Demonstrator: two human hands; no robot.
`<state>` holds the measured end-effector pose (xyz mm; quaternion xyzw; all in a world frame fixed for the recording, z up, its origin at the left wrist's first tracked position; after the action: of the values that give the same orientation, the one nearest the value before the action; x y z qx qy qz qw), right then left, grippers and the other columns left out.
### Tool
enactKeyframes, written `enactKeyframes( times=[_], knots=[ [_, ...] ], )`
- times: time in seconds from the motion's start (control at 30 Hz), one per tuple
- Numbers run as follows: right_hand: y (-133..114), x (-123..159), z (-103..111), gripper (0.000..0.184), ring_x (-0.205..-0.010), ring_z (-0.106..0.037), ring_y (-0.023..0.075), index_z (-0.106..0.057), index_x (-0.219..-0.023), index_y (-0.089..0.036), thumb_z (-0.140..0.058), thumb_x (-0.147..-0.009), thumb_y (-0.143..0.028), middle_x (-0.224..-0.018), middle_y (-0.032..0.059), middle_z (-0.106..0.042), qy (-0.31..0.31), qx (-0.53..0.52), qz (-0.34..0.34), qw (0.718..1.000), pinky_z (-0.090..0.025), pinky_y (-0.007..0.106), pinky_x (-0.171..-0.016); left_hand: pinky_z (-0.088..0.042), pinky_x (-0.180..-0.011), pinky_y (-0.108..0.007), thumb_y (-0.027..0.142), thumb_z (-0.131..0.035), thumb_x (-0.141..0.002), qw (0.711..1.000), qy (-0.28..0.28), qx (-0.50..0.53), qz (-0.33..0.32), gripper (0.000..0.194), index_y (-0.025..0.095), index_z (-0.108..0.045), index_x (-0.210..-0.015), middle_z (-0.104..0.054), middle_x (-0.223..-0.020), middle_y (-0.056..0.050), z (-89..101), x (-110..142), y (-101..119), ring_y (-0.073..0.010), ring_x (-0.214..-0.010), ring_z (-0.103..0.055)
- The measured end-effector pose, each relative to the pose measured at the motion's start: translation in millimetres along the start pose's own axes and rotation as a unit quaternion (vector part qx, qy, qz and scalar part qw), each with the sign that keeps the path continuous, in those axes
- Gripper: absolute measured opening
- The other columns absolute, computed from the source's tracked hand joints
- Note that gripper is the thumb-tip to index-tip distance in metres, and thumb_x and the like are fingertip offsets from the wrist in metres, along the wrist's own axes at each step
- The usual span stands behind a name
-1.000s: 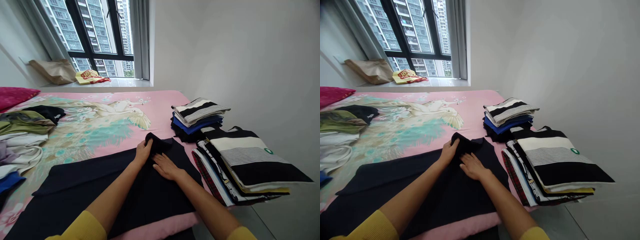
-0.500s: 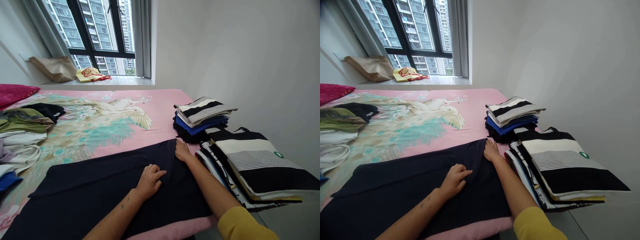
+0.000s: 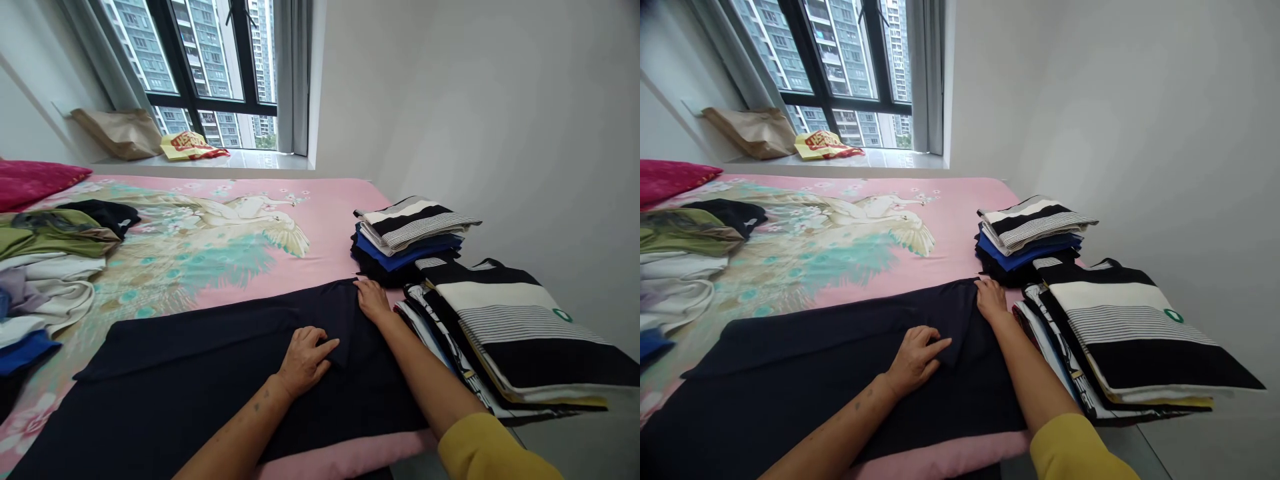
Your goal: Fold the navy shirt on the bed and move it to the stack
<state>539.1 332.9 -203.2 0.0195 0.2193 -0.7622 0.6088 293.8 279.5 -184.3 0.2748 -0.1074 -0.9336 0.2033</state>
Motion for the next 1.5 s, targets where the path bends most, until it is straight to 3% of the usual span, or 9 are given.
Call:
enactKeyframes(
  times=[0.27, 0.47, 0.67, 0.8, 0.9, 1.0, 1.23, 1.37, 1.5],
  knots=[
    [-18, 64, 44, 0.026, -0.105, -0.051, 0.0191, -0.061, -0.103, -0.017, -0.043, -0.084, -0.021, -0.106, 0.0074, -0.061, 0.171, -0.156, 0.016, 0.973, -0.039, 0.038, -0.097, -0.033, -0.080, -0.036, 0.027, -0.047, -0.085, 0.999, -0.030, 0.010, 0.044, 0.033, 0.023, -0.062, -0.114, -0.061, -0.083, -0.005, 14.0, -23, 4, -0.0189, -0.081, -0.051],
    [-37, 117, 63, 0.036, -0.110, -0.049, 0.0190, -0.058, -0.106, -0.019, -0.043, -0.075, -0.009, -0.111, 0.0065, -0.059, 0.124, -0.158, 0.035, 0.979, -0.037, 0.038, -0.100, -0.029, -0.060, -0.027, 0.046, -0.039, -0.088, 0.932, -0.028, 0.176, 0.314, 0.042, 0.019, -0.060, -0.064, -0.055, -0.061, 0.000, 8.3, -27, -17, -0.0142, -0.062, -0.050],
    [-27, 141, 67, 0.026, -0.101, -0.051, 0.0221, -0.059, -0.104, -0.017, -0.048, -0.081, -0.020, -0.104, 0.0073, -0.062, 0.095, -0.094, -0.026, 0.991, -0.041, 0.040, -0.092, -0.031, -0.055, -0.025, 0.059, -0.026, -0.086, 0.889, 0.039, 0.197, 0.412, 0.054, 0.017, -0.048, -0.059, -0.048, -0.059, -0.001, 11.0, -24, -41, -0.0143, -0.060, -0.046],
    [-26, 152, 69, 0.025, -0.102, -0.051, 0.0227, -0.060, -0.104, -0.018, -0.047, -0.083, -0.022, -0.106, 0.0071, -0.062, 0.086, -0.084, -0.044, 0.992, -0.041, 0.040, -0.091, -0.032, -0.057, -0.026, 0.057, -0.028, -0.087, 0.911, 0.042, 0.196, 0.361, 0.052, 0.017, -0.046, -0.059, -0.046, -0.062, 0.000, 21.1, -30, -29, -0.0133, -0.060, -0.043],
    [-25, 160, 70, 0.023, -0.101, -0.052, 0.0213, -0.061, -0.101, -0.018, -0.046, -0.085, -0.022, -0.104, 0.0064, -0.062, 0.093, -0.102, -0.039, 0.990, -0.040, 0.039, -0.092, -0.035, -0.069, -0.028, 0.051, -0.048, -0.082, 0.973, -0.073, 0.157, 0.150, 0.036, 0.018, -0.061, -0.072, -0.055, -0.077, -0.002, 29.6, -35, 3, -0.0152, -0.072, -0.050],
    [-20, 168, 73, 0.022, -0.100, -0.053, 0.0208, -0.062, -0.098, -0.019, -0.044, -0.085, -0.021, -0.102, 0.0064, -0.063, 0.111, -0.119, -0.047, 0.985, -0.041, 0.039, -0.091, -0.035, -0.077, -0.033, 0.043, -0.056, -0.080, 0.979, -0.181, 0.075, -0.052, 0.031, 0.026, -0.065, -0.103, -0.059, -0.090, -0.004, 36.6, -21, 27, -0.0178, -0.083, -0.053],
    [-58, 168, 89, 0.023, -0.102, -0.052, 0.0190, -0.060, -0.099, -0.019, -0.042, -0.086, -0.018, -0.102, 0.0061, -0.062, 0.136, -0.163, -0.001, 0.977, -0.040, 0.038, -0.094, -0.040, -0.083, -0.036, 0.028, -0.047, -0.086, 0.993, -0.007, -0.020, 0.116, 0.023, 0.020, -0.062, -0.101, -0.057, -0.104, -0.009, 54.5, 32, -8, -0.0205, -0.097, -0.052],
    [-102, 167, 79, 0.033, -0.114, -0.046, 0.0220, -0.057, -0.108, -0.021, -0.048, -0.077, -0.013, -0.113, 0.0061, -0.058, 0.053, -0.115, 0.084, 0.988, -0.032, 0.042, -0.102, -0.041, -0.088, -0.039, 0.027, -0.048, -0.085, 0.991, -0.052, -0.009, 0.122, 0.021, 0.021, -0.061, -0.101, -0.057, -0.108, -0.009, 50.6, 65, -6, -0.0214, -0.102, -0.052],
    [-105, 165, 54, 0.035, -0.109, -0.048, 0.0239, -0.057, -0.108, -0.021, -0.050, -0.074, -0.013, -0.112, 0.0078, -0.058, -0.008, -0.052, 0.084, 0.995, -0.036, 0.041, -0.093, -0.039, -0.094, -0.040, 0.028, -0.048, -0.086, 0.987, -0.073, 0.011, 0.140, 0.026, 0.022, -0.058, -0.109, -0.056, -0.114, -0.009, 55.1, 80, -4, -0.0213, -0.109, -0.051]
  ],
)
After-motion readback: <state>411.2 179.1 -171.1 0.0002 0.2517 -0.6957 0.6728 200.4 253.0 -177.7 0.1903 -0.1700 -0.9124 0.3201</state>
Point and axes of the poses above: each hand's wrist, its own x-axis away from the middle knuckle, its own z-axis out of the back of the hand, y = z × x, the point moved 5 cm from there along -x, towards the middle knuckle
